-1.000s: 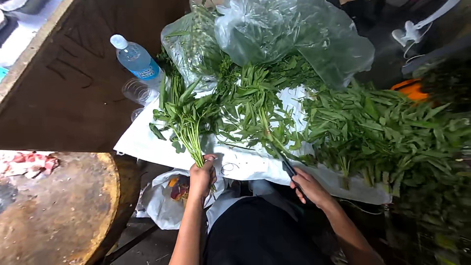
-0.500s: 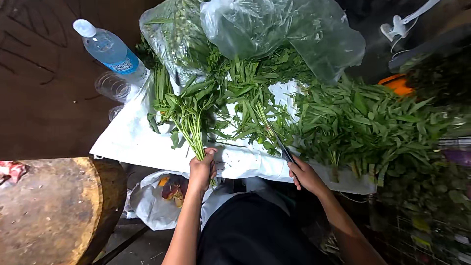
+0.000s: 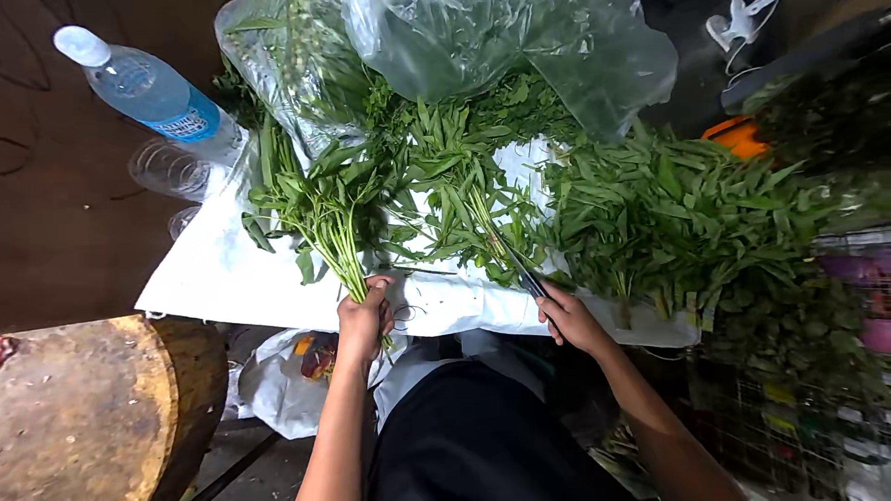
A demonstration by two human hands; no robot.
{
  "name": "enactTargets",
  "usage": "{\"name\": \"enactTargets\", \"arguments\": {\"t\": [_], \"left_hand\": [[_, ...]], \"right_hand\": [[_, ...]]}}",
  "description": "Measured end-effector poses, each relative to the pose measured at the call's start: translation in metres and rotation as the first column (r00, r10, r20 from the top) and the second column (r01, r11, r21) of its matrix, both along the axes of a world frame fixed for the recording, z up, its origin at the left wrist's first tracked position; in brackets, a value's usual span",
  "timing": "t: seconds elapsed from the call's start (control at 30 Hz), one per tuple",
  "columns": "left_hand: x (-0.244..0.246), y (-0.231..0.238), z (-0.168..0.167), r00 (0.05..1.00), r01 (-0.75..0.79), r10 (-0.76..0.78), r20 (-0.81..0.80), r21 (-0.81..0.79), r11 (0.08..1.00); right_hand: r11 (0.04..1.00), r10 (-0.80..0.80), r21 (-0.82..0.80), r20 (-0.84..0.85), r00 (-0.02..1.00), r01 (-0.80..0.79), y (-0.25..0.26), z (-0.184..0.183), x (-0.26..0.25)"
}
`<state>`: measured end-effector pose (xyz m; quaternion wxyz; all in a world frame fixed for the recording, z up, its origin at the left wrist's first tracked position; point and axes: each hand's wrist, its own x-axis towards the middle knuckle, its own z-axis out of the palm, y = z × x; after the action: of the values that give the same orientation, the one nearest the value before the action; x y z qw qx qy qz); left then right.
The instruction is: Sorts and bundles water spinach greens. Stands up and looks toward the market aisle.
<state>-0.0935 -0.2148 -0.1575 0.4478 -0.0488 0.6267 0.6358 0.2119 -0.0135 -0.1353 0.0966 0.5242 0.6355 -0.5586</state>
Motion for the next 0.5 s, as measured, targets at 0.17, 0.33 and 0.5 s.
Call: {"name": "enactTargets", "arguments": {"t": [0.17, 0.33, 0.5], "left_hand": [[-0.001, -0.004, -0.004, 1.000, 0.009, -0.010, -0.008, -0.010, 1.000], [0.002, -0.003, -0.006, 1.000, 0.012, -0.012, -0.014, -0.033, 0.999], [-0.001, -0.002, -0.007, 1.000, 0.012, -0.012, -0.013, -0.021, 1.000]], "right_hand": [[0.998, 0.038, 0.053, 0.093, 0.995, -0.043, -0.008, -0.007, 0.005], [0.995, 0.056, 0.080, 0.138, 0.989, -0.067, -0.018, -0.012, 0.015], [1.000, 0.023, -0.003, 0.133, 0.991, -0.023, -0.029, 0.014, 0.039]]}}
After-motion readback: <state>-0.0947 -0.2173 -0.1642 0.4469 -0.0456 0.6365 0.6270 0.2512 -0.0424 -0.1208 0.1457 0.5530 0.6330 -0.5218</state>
